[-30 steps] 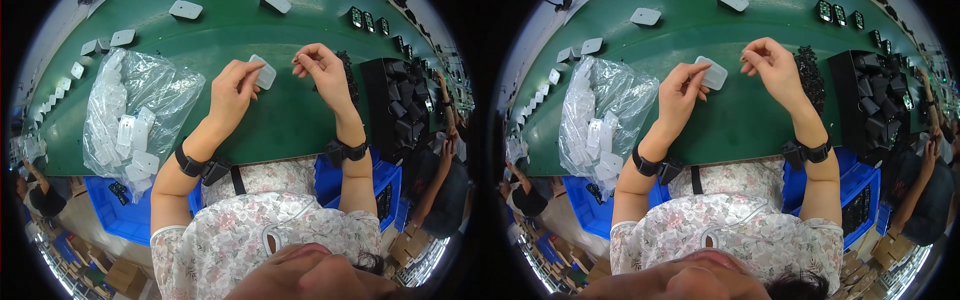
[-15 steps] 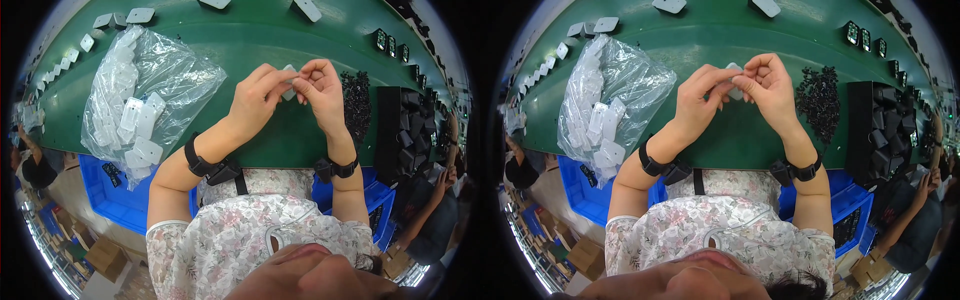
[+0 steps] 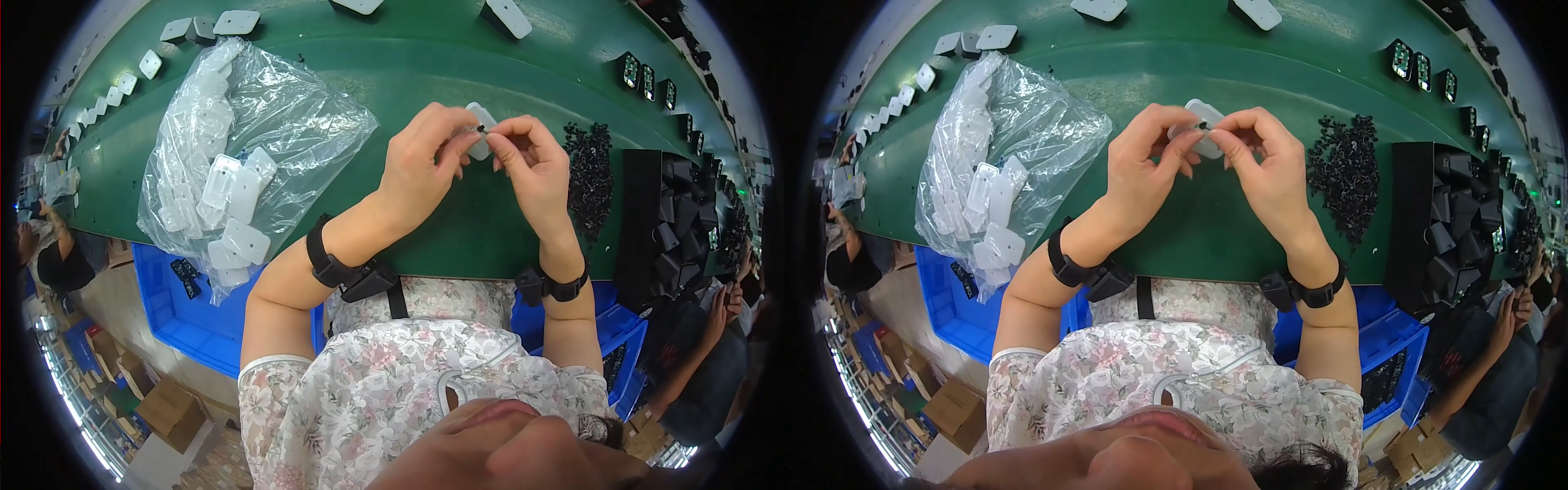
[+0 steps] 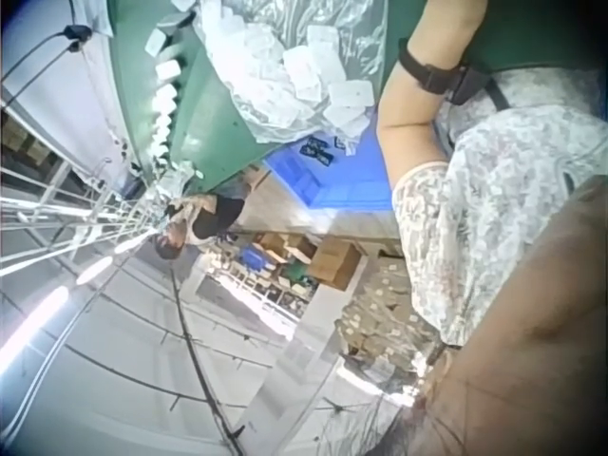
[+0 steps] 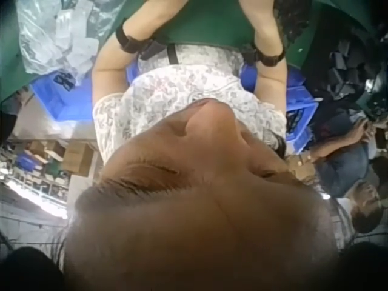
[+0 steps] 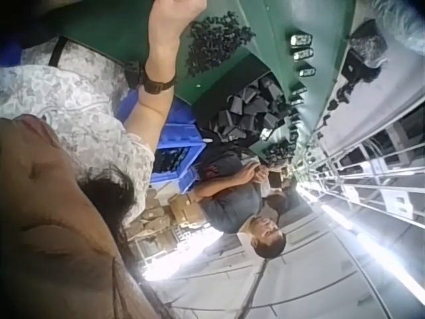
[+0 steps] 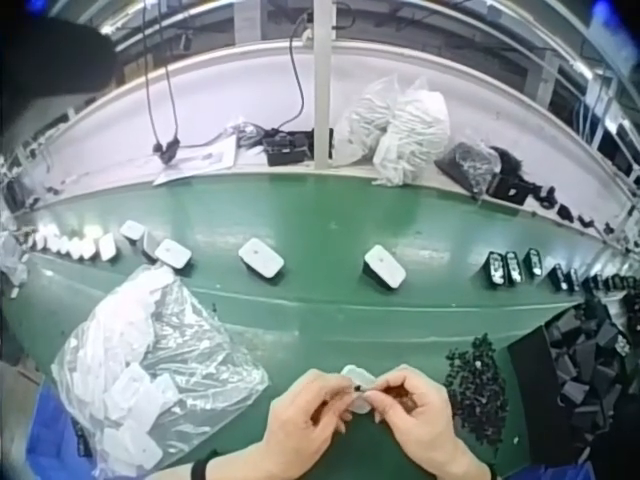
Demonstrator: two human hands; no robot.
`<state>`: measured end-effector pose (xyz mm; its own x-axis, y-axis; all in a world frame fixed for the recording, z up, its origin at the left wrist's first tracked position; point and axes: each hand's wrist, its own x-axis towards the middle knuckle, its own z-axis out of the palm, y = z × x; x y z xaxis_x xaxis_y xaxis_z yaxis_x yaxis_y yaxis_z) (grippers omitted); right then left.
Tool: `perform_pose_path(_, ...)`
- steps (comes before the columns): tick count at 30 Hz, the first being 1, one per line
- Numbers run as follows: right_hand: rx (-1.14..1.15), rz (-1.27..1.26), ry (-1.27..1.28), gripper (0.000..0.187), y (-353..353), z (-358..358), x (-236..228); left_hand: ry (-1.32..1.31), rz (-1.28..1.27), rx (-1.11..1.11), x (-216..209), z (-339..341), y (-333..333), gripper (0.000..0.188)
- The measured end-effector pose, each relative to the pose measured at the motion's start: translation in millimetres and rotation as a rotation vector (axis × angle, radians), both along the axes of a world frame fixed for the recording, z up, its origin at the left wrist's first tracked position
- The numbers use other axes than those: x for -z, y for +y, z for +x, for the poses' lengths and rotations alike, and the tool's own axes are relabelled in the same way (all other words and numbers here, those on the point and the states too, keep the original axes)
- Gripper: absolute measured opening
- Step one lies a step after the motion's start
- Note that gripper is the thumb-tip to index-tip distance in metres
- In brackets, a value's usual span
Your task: The person picks up a white plastic plate, inserts a small black component into it by hand, and then presses the plate onto a black housing before placing the assembled unit onto the conveyor belt.
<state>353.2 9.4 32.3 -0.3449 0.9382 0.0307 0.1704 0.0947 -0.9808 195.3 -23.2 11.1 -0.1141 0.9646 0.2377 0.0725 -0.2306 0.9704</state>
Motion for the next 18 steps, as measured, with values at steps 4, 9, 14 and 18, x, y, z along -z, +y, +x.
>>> perform_pose_path(4, 0.046, -0.090, 0.146, 0.009, 0.7, -0.5, -0.7, -0.241, -0.092, -0.001, -1.2, 3.1, 0.1, 0.016)
perform_pose_path(9, 0.030, -0.034, 0.033, 0.008, 2.0, 2.6, 5.9, -0.410, -0.267, 0.132, 0.5, -0.4, 0.4, 0.015)
perform_pose_path(14, 0.035, -0.030, 0.035, 0.007, 3.6, 1.8, 5.7, -0.346, -0.221, 0.131, 4.3, 1.8, -0.3, 0.009)
perform_pose_path(18, 0.092, -0.044, 0.182, 0.005, -0.5, -9.5, 6.8, -0.305, -0.087, 0.103, 6.2, 4.0, 0.3, 0.006)
